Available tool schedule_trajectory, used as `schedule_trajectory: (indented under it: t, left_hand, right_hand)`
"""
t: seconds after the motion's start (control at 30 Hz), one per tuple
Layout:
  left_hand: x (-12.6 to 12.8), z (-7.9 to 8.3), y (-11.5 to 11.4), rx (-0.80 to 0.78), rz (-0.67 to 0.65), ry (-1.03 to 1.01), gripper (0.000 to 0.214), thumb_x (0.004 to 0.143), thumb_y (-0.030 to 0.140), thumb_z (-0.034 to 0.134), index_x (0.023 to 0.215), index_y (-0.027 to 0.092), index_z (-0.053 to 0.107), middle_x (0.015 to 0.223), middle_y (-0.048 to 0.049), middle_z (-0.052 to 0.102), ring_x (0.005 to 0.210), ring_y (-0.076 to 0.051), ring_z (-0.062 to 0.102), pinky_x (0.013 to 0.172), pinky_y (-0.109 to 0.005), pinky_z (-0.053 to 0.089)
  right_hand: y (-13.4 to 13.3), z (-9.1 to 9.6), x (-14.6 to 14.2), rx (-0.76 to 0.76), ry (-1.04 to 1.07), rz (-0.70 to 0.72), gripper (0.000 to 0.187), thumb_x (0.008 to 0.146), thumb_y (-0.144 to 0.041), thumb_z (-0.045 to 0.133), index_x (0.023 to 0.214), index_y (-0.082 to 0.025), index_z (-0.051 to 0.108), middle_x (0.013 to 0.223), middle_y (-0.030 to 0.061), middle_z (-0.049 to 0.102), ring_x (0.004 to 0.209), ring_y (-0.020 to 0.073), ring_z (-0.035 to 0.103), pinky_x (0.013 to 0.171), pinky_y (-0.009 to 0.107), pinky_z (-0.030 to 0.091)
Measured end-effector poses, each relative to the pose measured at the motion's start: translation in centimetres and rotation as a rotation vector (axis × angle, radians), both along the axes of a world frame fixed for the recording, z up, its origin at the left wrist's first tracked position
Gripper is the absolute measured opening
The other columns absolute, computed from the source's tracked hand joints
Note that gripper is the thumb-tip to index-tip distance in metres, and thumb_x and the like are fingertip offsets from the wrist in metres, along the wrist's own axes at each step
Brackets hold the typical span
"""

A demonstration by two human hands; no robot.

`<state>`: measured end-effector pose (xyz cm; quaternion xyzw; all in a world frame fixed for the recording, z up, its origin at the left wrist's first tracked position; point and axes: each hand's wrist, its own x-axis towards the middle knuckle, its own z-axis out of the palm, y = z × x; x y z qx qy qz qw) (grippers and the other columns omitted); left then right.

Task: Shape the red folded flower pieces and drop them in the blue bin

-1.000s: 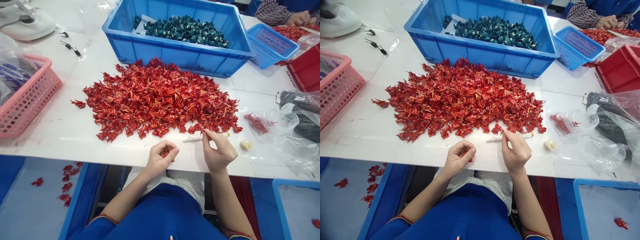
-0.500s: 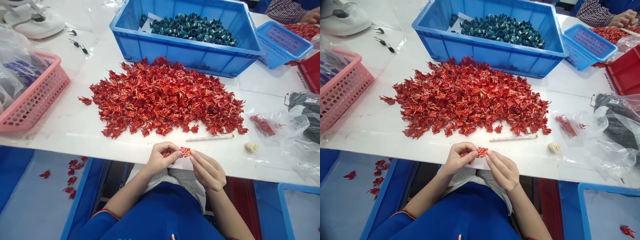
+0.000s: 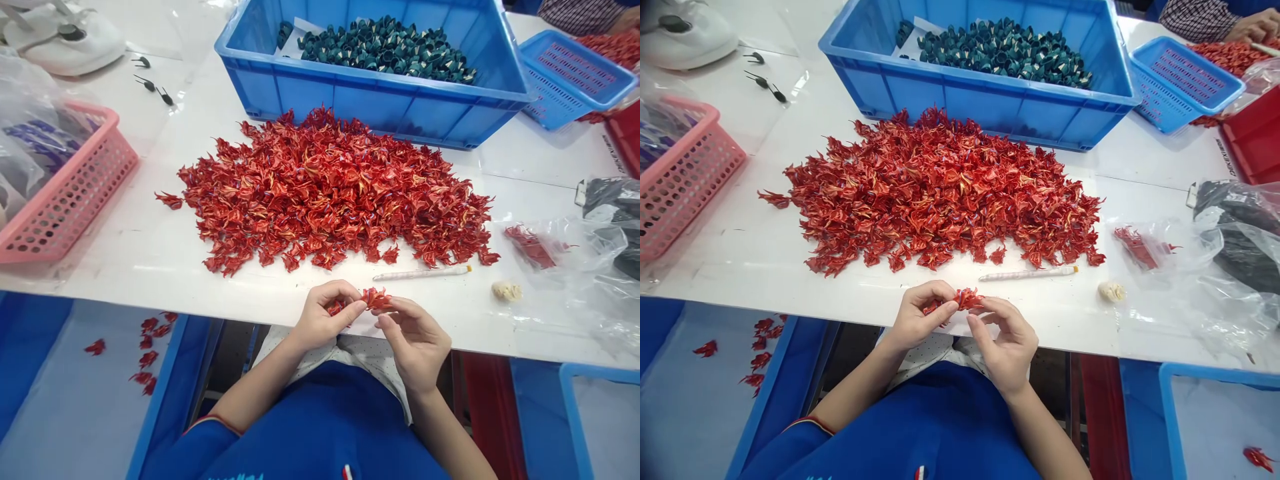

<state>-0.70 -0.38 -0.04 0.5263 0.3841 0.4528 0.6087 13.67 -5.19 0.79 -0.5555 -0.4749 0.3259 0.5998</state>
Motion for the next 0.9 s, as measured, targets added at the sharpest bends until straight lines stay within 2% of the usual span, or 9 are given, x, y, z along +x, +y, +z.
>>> schedule_trajectory:
  t: [0.1, 0.2, 0.43, 0.63, 0.8, 0.9]
  left_hand:
    - [0.2, -0.2, -0.2, 0.092, 0.036, 0.068, 0.028, 0.084, 0.041, 0.068, 0.073, 0.015, 0.065, 0.066, -0.0026, 0.061, 0.050, -0.009, 0.049, 0.044, -0.021, 0.038]
    - [0.4, -0.4, -0.3, 0.093, 0.060, 0.079, 0.027, 0.084, 0.041, 0.069, 0.079, 0.015, 0.066, 0.069, -0.0027, 0.061, 0.050, -0.009, 0.049, 0.045, -0.021, 0.038]
    - [0.7, -0.2, -0.4, 0.208, 0.129, 0.125, 0.026, 0.088, 0.035, 0.065, 0.070, 0.017, 0.060, 0.066, -0.0010, 0.061, 0.054, -0.010, 0.051, 0.049, -0.022, 0.041]
    - [0.8, -0.1, -0.5, 0.304, 0.172, 0.161, 0.016, 0.087, 0.024, 0.066, 0.073, 0.017, 0.062, 0.066, -0.0011, 0.063, 0.055, -0.010, 0.054, 0.051, -0.021, 0.043]
    - [0.7, -0.4, -0.6, 0.442, 0.200, 0.168, 0.012, 0.087, 0.020, 0.067, 0.076, 0.017, 0.064, 0.069, -0.0026, 0.068, 0.062, -0.013, 0.062, 0.057, -0.022, 0.050]
    - [0.8, -0.6, -0.6, 0.526, 0.207, 0.168, 0.010, 0.088, 0.018, 0.066, 0.078, 0.017, 0.066, 0.074, -0.0045, 0.073, 0.067, -0.014, 0.068, 0.062, -0.023, 0.055]
  right_hand:
    - [0.6, 0.4, -0.1, -0.013, 0.001, -0.028, 0.012, 0.075, -0.017, 0.078, 0.085, -0.023, 0.075, 0.084, 0.0039, 0.075, 0.074, 0.0184, 0.073, 0.067, 0.031, 0.064]
    - [0.9, 0.4, -0.2, -0.018, -0.018, 0.000, 0.008, 0.076, -0.018, 0.077, 0.083, -0.022, 0.075, 0.082, 0.0042, 0.077, 0.076, 0.0203, 0.074, 0.073, 0.035, 0.065]
    - [0.3, -0.7, -0.4, 0.094, -0.103, -0.044, 0.016, 0.077, -0.013, 0.076, 0.088, -0.024, 0.075, 0.084, 0.0023, 0.078, 0.074, 0.0221, 0.076, 0.070, 0.036, 0.066]
    - [0.3, -0.9, 0.1, 0.165, -0.147, 0.004, 0.024, 0.076, -0.006, 0.074, 0.090, -0.026, 0.074, 0.086, 0.0005, 0.079, 0.074, 0.0202, 0.076, 0.071, 0.031, 0.067]
    - [0.6, -0.3, 0.0, 0.104, -0.029, 0.053, 0.020, 0.074, -0.012, 0.078, 0.088, -0.023, 0.068, 0.087, 0.0024, 0.078, 0.077, 0.0208, 0.077, 0.072, 0.031, 0.067]
    - [0.7, 0.0, -0.2, 0.057, 0.076, 0.019, 0.031, 0.070, -0.014, 0.082, 0.090, -0.023, 0.059, 0.085, 0.0007, 0.078, 0.076, 0.0192, 0.077, 0.071, 0.027, 0.066]
